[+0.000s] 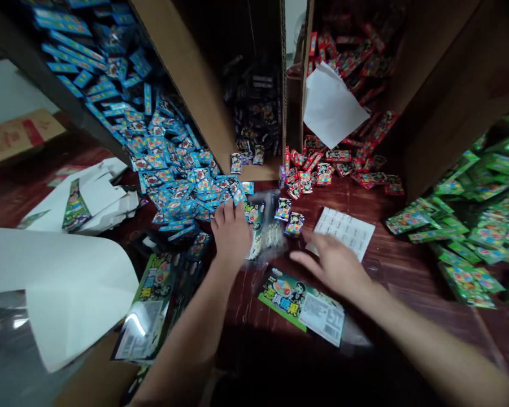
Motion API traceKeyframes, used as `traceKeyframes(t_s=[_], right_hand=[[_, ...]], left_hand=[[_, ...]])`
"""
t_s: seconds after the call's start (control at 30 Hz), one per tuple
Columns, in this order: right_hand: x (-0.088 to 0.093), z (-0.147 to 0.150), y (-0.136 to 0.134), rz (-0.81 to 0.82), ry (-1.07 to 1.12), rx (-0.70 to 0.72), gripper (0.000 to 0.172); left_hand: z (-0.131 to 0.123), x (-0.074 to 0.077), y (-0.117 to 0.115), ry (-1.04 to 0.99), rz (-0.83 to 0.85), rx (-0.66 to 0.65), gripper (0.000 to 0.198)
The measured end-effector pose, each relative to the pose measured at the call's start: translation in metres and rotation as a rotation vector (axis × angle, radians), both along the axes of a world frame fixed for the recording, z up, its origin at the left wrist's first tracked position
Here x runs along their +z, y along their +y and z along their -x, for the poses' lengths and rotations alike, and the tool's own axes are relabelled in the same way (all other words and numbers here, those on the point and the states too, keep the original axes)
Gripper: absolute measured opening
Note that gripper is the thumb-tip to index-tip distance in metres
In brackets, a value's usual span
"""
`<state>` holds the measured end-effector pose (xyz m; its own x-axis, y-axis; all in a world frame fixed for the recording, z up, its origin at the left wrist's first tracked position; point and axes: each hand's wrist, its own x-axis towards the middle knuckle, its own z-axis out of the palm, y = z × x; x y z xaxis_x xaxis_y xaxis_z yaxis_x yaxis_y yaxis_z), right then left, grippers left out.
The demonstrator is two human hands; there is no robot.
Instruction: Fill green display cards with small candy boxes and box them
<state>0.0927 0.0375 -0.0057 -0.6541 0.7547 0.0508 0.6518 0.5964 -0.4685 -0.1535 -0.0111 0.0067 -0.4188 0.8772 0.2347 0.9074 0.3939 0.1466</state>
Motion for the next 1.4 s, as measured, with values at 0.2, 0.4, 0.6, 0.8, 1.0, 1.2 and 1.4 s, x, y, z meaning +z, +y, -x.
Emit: traceKeyframes(t_s=[0.2, 0.4, 0.6, 0.8, 1.0, 1.2, 1.4], right_hand=[[0.01, 0.086, 0.11, -0.01, -0.217, 0.147, 0.087], [0.013, 0.106, 0.114, -0.026, -0.08, 0.143, 0.085], [0.027, -0.022, 0.068, -0.049, 0.102, 0.151, 0.094], [0.001, -0.179, -0.019, 0.088, -0.215, 0.129, 0.092], [-0.002, -0.224, -0.044, 0.06, -0.253, 0.08, 0.097], [0.025, -0.226, 0.06, -0.325, -0.298, 0.011, 0.056], [0.031, -0.17, 0.174, -0.32, -0.329, 0.047, 0.026]], left_hand=[[0.067, 0.025, 0.102, 0.173, 0.425, -0.019, 0.085], [0.091, 0.032, 0.107, 0.254, 0.495, -0.155, 0.089], [0.044, 0.052, 0.097, 0.274, 0.351, -0.361, 0.086], [-0.12, 0.038, 0.031, -0.019, 0.274, -1.108, 0.079], [-0.219, -0.006, 0.004, -0.051, 0.473, -1.301, 0.082], [-0.206, 0.01, 0.071, 0.081, 0.471, -1.219, 0.096], [-0.157, 0.038, 0.209, 0.358, 0.408, -0.685, 0.07]])
